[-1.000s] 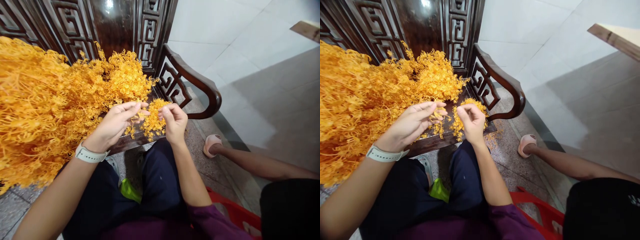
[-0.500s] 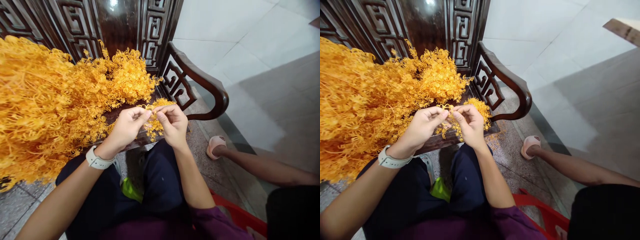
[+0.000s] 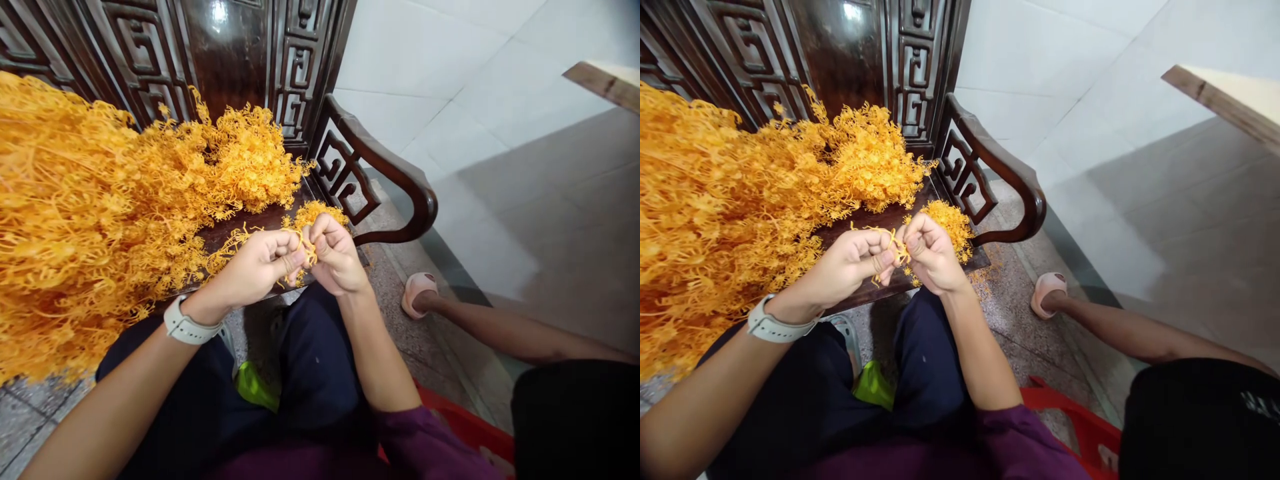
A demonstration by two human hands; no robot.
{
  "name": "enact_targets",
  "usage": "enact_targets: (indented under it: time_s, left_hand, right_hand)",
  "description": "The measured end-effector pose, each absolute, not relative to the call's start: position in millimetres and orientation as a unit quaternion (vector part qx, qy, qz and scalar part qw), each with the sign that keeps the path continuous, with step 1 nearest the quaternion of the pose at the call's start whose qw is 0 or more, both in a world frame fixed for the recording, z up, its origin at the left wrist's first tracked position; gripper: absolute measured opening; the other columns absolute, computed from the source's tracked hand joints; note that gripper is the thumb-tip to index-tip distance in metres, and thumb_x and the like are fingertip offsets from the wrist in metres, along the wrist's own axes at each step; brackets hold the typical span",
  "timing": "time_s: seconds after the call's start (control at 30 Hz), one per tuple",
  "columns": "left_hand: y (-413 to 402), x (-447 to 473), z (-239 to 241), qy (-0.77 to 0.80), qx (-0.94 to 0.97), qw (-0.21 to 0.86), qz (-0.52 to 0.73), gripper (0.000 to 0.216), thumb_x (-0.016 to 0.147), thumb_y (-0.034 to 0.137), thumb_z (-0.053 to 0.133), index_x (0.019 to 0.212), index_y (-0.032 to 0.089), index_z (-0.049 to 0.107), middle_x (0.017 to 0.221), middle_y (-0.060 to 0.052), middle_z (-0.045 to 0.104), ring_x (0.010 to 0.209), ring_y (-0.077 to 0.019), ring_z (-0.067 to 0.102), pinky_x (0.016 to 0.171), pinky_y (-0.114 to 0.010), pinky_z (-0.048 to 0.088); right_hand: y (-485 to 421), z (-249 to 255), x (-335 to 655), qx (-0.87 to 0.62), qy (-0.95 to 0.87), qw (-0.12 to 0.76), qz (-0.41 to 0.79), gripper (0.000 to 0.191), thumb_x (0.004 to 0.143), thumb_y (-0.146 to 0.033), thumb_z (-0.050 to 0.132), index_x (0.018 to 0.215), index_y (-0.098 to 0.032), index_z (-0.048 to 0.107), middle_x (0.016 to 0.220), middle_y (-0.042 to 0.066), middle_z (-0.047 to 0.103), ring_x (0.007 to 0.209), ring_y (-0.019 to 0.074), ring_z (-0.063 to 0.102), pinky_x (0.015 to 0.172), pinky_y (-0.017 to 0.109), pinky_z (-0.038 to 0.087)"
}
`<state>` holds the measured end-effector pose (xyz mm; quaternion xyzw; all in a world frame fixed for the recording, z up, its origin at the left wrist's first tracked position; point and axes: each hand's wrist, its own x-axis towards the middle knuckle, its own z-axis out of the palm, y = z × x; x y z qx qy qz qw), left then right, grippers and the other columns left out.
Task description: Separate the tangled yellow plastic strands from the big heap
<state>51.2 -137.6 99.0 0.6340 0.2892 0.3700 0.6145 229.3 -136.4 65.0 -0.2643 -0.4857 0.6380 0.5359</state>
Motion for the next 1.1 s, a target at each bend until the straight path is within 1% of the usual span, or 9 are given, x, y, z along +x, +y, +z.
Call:
enact_targets:
  time_s: [0.07, 0.3, 0.47, 0.57, 0.67, 0.8, 0.87, 0.97, 1.1]
  left_hand:
    - [-138, 52, 97, 0.278, 0.624, 0.622, 0.382, 0.051, 0.092, 0.061, 0.074, 0.068, 0.019, 0.061, 0.065, -0.001, 0.060, 0.060, -0.0137, 0.056, 0.061, -0.028, 0.045]
    - [-139, 56, 90, 0.240, 0.608, 0.642, 0.401, 0.048, 0.094, 0.053, 0.077, 0.069, 0.016, 0.060, 0.064, -0.001, 0.061, 0.060, -0.0113, 0.056, 0.061, -0.026, 0.045]
    - [-141, 47, 94, 0.195, 0.539, 0.697, 0.432, 0.033, 0.096, 0.040, 0.078, 0.079, 0.016, 0.062, 0.065, 0.002, 0.059, 0.058, -0.0099, 0.055, 0.059, -0.024, 0.044]
    - [-138, 39, 100, 0.233, 0.564, 0.662, 0.436, 0.028, 0.097, 0.039, 0.078, 0.086, 0.016, 0.066, 0.068, 0.000, 0.063, 0.061, -0.0108, 0.059, 0.062, -0.024, 0.045]
    - [-133, 35, 103, 0.284, 0.586, 0.626, 0.428, 0.027, 0.097, 0.040, 0.077, 0.100, 0.014, 0.071, 0.068, 0.000, 0.065, 0.062, -0.0120, 0.061, 0.063, -0.025, 0.046]
    - [-131, 35, 102, 0.326, 0.602, 0.611, 0.397, 0.030, 0.099, 0.037, 0.073, 0.116, 0.012, 0.070, 0.069, 0.000, 0.066, 0.065, -0.0134, 0.062, 0.067, -0.025, 0.047]
    - [-131, 36, 101, 0.330, 0.616, 0.603, 0.384, 0.028, 0.100, 0.035, 0.070, 0.117, 0.012, 0.068, 0.071, 0.000, 0.067, 0.069, -0.0142, 0.064, 0.070, -0.026, 0.048]
    - [-132, 38, 98, 0.333, 0.628, 0.591, 0.382, 0.022, 0.102, 0.033, 0.066, 0.111, 0.013, 0.067, 0.077, -0.002, 0.069, 0.074, -0.0145, 0.066, 0.075, -0.027, 0.050]
    - [-130, 40, 93, 0.330, 0.629, 0.584, 0.393, 0.020, 0.103, 0.034, 0.064, 0.105, 0.015, 0.067, 0.084, -0.004, 0.072, 0.083, -0.0159, 0.069, 0.084, -0.029, 0.052]
  right_hand:
    - [-135, 64, 228, -0.244, -0.472, 0.533, 0.658, 0.044, 0.086, -0.052, 0.086, 0.082, -0.026, 0.051, 0.072, -0.006, 0.053, 0.055, 0.0106, 0.044, 0.055, 0.027, 0.050]
    - [-135, 64, 227, -0.223, -0.442, 0.527, 0.691, 0.045, 0.084, -0.051, 0.088, 0.080, -0.025, 0.051, 0.070, -0.006, 0.050, 0.056, 0.0106, 0.041, 0.055, 0.025, 0.050]
    - [-129, 71, 236, -0.197, -0.350, 0.604, 0.689, 0.048, 0.069, -0.030, 0.098, 0.080, -0.025, 0.052, 0.064, -0.009, 0.032, 0.054, 0.0077, 0.027, 0.051, 0.018, 0.038]
    - [-122, 69, 246, -0.242, -0.322, 0.656, 0.638, 0.050, 0.068, -0.034, 0.098, 0.077, -0.025, 0.050, 0.069, -0.007, 0.044, 0.057, 0.0077, 0.034, 0.056, 0.021, 0.043]
    - [-114, 60, 259, -0.344, -0.307, 0.688, 0.561, 0.041, 0.074, -0.041, 0.094, 0.079, -0.026, 0.056, 0.078, -0.004, 0.057, 0.063, 0.0086, 0.046, 0.065, 0.025, 0.052]
    - [-101, 38, 282, -0.438, -0.281, 0.695, 0.495, 0.029, 0.075, -0.033, 0.091, 0.084, -0.025, 0.064, 0.075, -0.005, 0.059, 0.069, 0.0094, 0.059, 0.067, 0.024, 0.054]
    - [-94, 28, 291, -0.458, -0.268, 0.696, 0.484, 0.027, 0.073, -0.031, 0.090, 0.083, -0.024, 0.066, 0.076, -0.005, 0.062, 0.071, 0.0099, 0.063, 0.067, 0.024, 0.054]
    - [-87, 20, 299, -0.473, -0.252, 0.690, 0.487, 0.026, 0.071, -0.029, 0.089, 0.086, -0.023, 0.068, 0.081, -0.004, 0.067, 0.079, 0.0116, 0.068, 0.075, 0.026, 0.056]
    - [-85, 19, 299, -0.501, -0.264, 0.649, 0.508, 0.028, 0.071, -0.032, 0.086, 0.093, -0.022, 0.072, 0.103, 0.002, 0.076, 0.092, 0.0149, 0.071, 0.083, 0.029, 0.055]
